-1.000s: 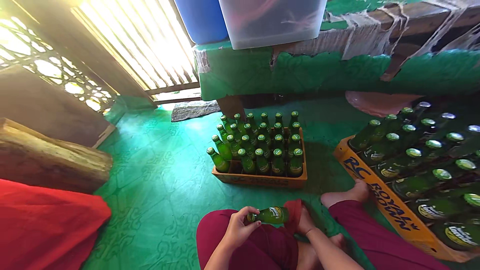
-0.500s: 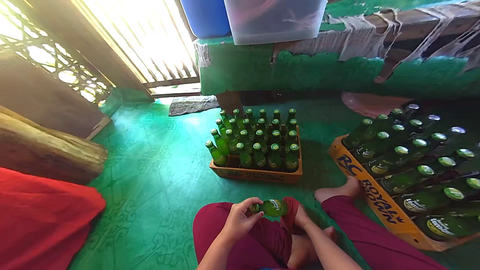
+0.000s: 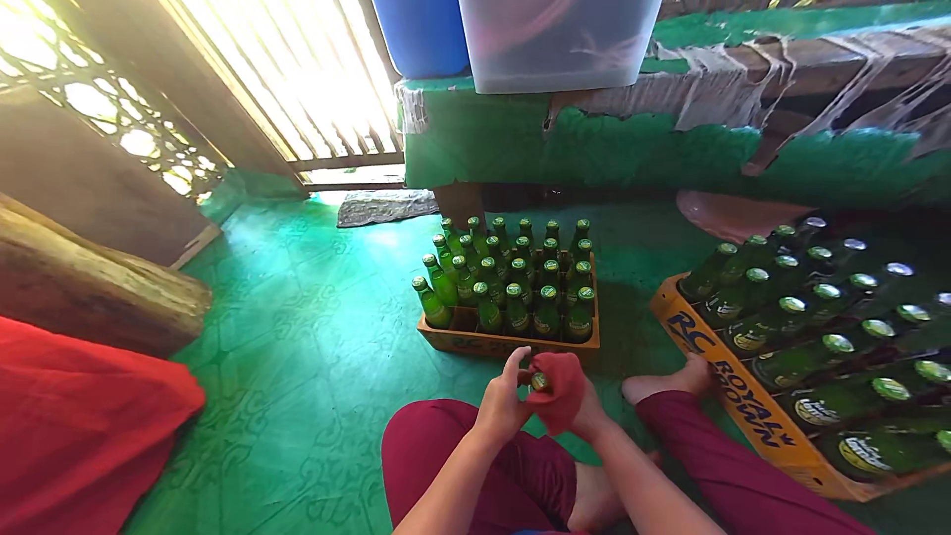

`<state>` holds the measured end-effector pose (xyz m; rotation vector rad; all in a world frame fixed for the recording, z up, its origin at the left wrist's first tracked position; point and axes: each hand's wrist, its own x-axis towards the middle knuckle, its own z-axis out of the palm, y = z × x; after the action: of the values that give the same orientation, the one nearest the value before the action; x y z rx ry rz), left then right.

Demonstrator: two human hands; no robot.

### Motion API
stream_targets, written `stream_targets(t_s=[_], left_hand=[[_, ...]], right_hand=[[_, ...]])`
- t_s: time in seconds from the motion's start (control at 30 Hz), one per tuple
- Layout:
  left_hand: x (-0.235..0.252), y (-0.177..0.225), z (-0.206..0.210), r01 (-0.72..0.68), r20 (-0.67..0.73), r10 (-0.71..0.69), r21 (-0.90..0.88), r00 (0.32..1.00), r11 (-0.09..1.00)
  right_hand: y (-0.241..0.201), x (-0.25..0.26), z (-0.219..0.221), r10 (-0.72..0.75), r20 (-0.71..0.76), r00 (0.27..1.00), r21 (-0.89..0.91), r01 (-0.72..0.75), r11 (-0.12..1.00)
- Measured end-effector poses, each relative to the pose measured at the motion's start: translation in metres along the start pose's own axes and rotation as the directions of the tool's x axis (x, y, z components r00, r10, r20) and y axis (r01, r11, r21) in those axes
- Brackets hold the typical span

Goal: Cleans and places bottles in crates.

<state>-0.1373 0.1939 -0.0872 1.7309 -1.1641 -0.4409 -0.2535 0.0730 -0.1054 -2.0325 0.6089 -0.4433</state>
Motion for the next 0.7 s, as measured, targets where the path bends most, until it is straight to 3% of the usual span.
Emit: stream_targets(t_s=[0.07,0.17,0.27,0.33,0.47,0.5,0.6,0.7], left_hand=[[0.003,-0.001,0.003,0.0,-0.033,0.001,0.033,0.999,0.999],[0.006,-0.006,0.002,-0.014,-0.057,0.016,0.044,0.998,0.999],[0.004,-0.005,0.003,-0.004,-0.068,0.007,0.044,0.998,0.999],[0.004,-0.003,0.004,0.02,-0.064,-0.016,0.051,0.998,0.998],[0.002,0.005,0.002,0.093,0.065,-0.101,0.124,0.993,0.988],[-0.003,0.004,0.003,0.07,0.075,-0.082,0.147,0.994,0.987],[-0.016,-0.009,-0.002,0.013,-0.05,-0.007,0.123,0.999,0.992],[-0.025,-0.02,-0.026,0.132,-0.238,-0.115,0.057,0.964,0.99]], right_hand=[[-0.02,0.006,0.006,-0.008,-0.009,1.0,-0.099,0.007,0.995],[-0.025,0.014,0.015,-0.156,-0.118,0.981,-0.183,0.133,0.974],[-0.028,0.017,0.017,-0.164,-0.141,0.976,-0.129,0.146,0.981],[-0.031,0.018,0.015,-0.101,-0.126,0.987,-0.045,0.096,0.994],[-0.01,0.023,0.017,0.177,-0.162,0.971,0.373,-0.106,0.922],[0.001,0.02,0.017,0.268,-0.145,0.952,0.363,-0.201,0.91],[0.041,0.004,0.019,0.423,-0.154,0.893,0.095,-0.412,0.906],[0.072,-0.01,0.013,0.563,-0.178,0.807,-0.05,-0.579,0.814]])
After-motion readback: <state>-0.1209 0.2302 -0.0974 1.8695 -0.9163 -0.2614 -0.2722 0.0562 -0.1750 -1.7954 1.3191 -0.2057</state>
